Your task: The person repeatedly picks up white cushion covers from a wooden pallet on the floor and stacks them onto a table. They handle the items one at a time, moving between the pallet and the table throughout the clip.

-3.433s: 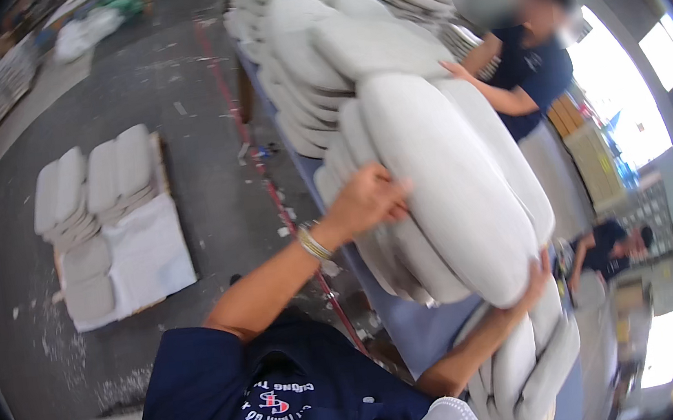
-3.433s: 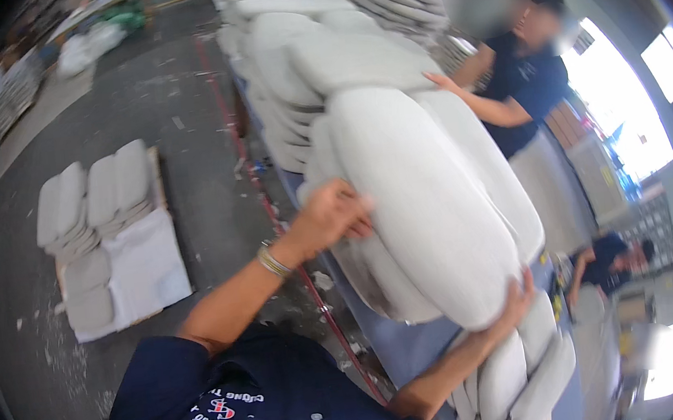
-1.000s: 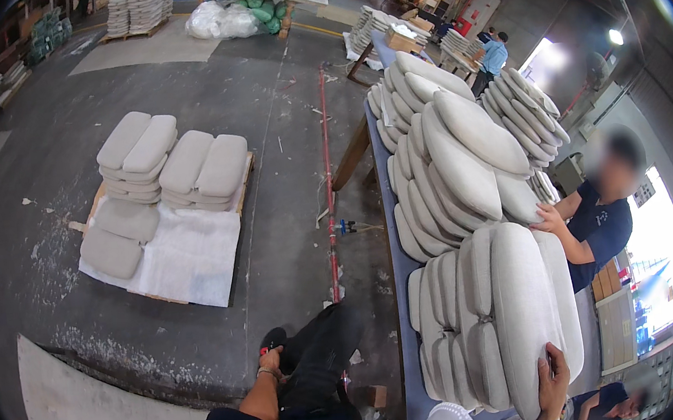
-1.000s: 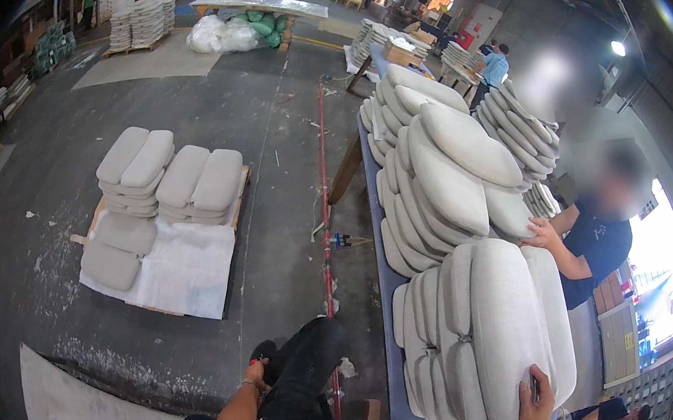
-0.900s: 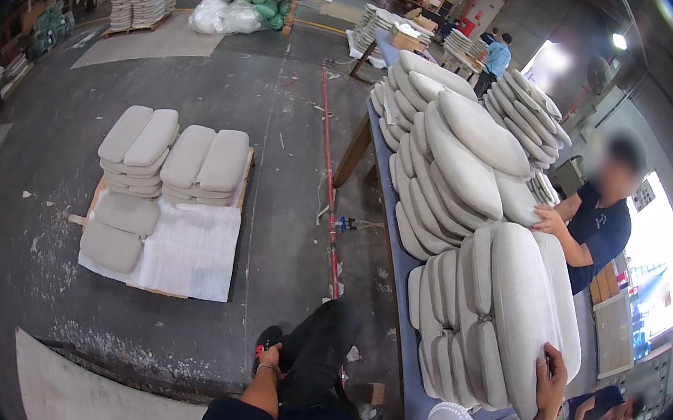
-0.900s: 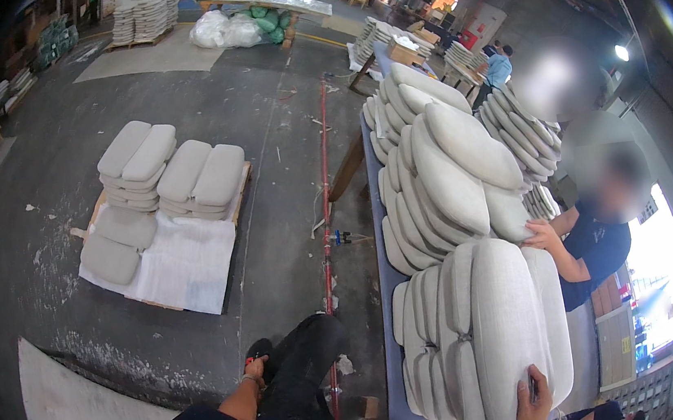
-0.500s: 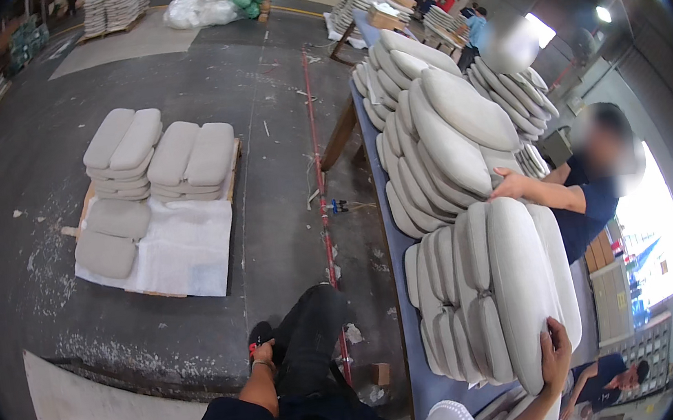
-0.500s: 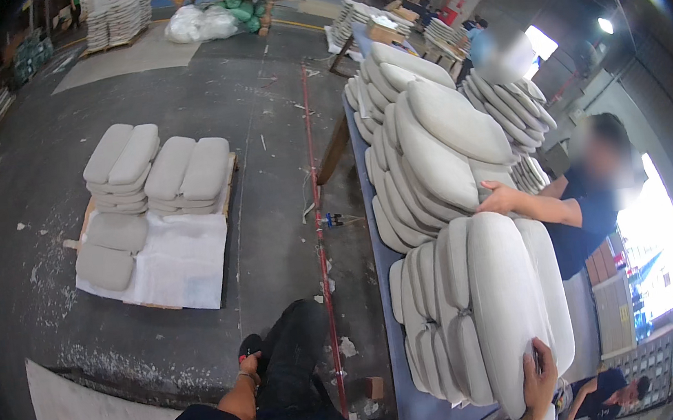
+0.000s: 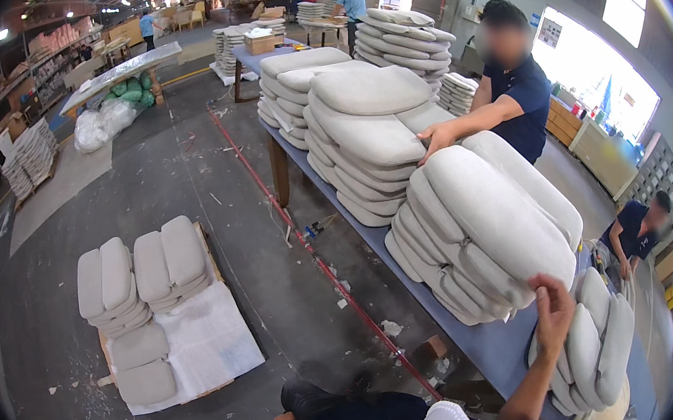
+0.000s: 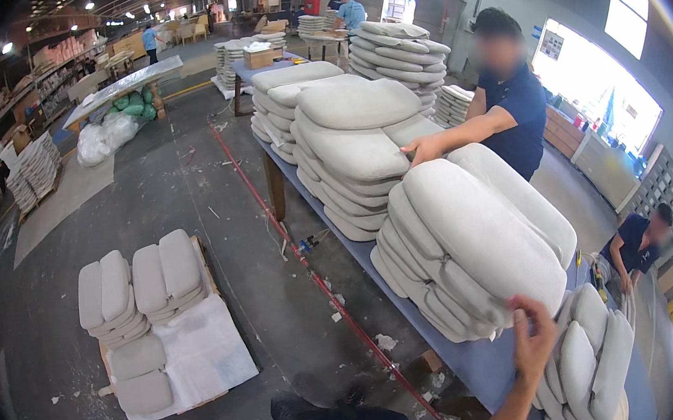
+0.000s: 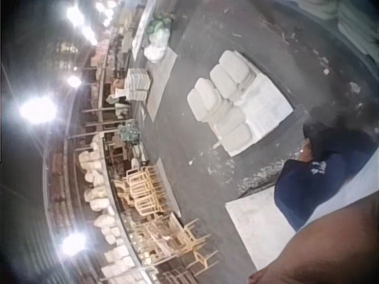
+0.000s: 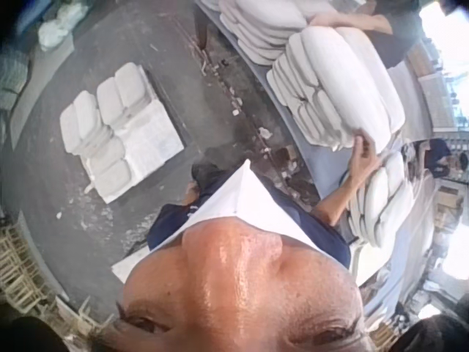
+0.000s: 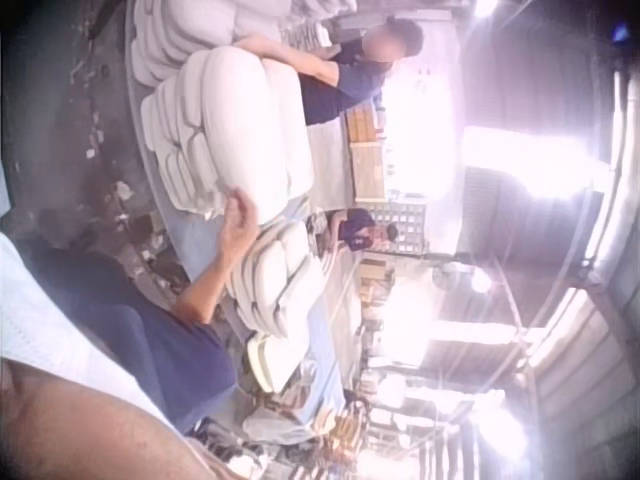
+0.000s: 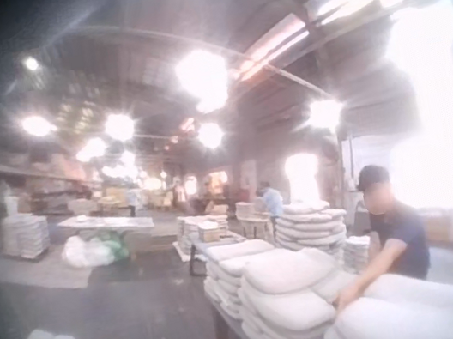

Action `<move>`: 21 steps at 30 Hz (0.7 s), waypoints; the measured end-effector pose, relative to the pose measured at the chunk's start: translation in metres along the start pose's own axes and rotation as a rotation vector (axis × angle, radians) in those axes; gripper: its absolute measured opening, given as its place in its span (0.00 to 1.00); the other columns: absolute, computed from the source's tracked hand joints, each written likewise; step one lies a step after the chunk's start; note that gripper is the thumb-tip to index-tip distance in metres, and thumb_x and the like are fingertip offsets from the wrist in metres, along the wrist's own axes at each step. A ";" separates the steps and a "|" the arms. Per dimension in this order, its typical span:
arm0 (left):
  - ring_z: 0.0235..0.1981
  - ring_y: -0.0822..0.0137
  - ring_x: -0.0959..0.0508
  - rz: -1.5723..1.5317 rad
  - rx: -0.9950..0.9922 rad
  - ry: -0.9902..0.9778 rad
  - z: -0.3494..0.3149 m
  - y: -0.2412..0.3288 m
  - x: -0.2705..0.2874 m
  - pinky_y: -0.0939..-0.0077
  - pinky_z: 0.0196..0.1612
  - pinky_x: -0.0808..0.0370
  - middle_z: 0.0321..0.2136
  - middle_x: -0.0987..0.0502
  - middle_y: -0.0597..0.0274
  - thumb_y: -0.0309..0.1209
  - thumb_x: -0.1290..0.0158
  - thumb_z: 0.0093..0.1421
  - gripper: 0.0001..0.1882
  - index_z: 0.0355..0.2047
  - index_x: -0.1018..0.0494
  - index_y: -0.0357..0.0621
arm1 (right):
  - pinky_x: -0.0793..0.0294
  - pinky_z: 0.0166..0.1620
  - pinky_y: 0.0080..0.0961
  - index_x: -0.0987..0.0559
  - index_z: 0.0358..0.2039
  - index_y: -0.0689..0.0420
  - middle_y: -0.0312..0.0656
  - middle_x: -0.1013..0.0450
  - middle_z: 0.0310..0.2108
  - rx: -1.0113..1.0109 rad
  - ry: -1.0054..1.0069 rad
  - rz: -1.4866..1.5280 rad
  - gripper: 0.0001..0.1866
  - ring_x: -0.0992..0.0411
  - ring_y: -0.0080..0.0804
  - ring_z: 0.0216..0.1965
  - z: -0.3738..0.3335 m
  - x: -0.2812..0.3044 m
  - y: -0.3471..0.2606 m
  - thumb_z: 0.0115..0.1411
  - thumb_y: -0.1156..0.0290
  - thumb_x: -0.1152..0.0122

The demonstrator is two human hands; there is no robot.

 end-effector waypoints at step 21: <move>0.44 0.55 0.22 -0.956 -0.071 0.731 0.027 -0.056 0.273 0.66 0.48 0.27 0.42 0.22 0.45 0.44 0.45 0.54 0.24 0.46 0.25 0.40 | 0.29 0.27 0.17 0.26 0.46 0.61 0.38 0.27 0.32 -0.722 -1.430 0.270 0.15 0.29 0.23 0.24 -0.270 -0.482 0.162 0.63 0.67 0.43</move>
Point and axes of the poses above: each hand's wrist, its own z-axis towards the middle knuckle, its own x-axis out of the back of the hand, y = z × x, the point moved 6 cm from there along z, towards the middle knuckle
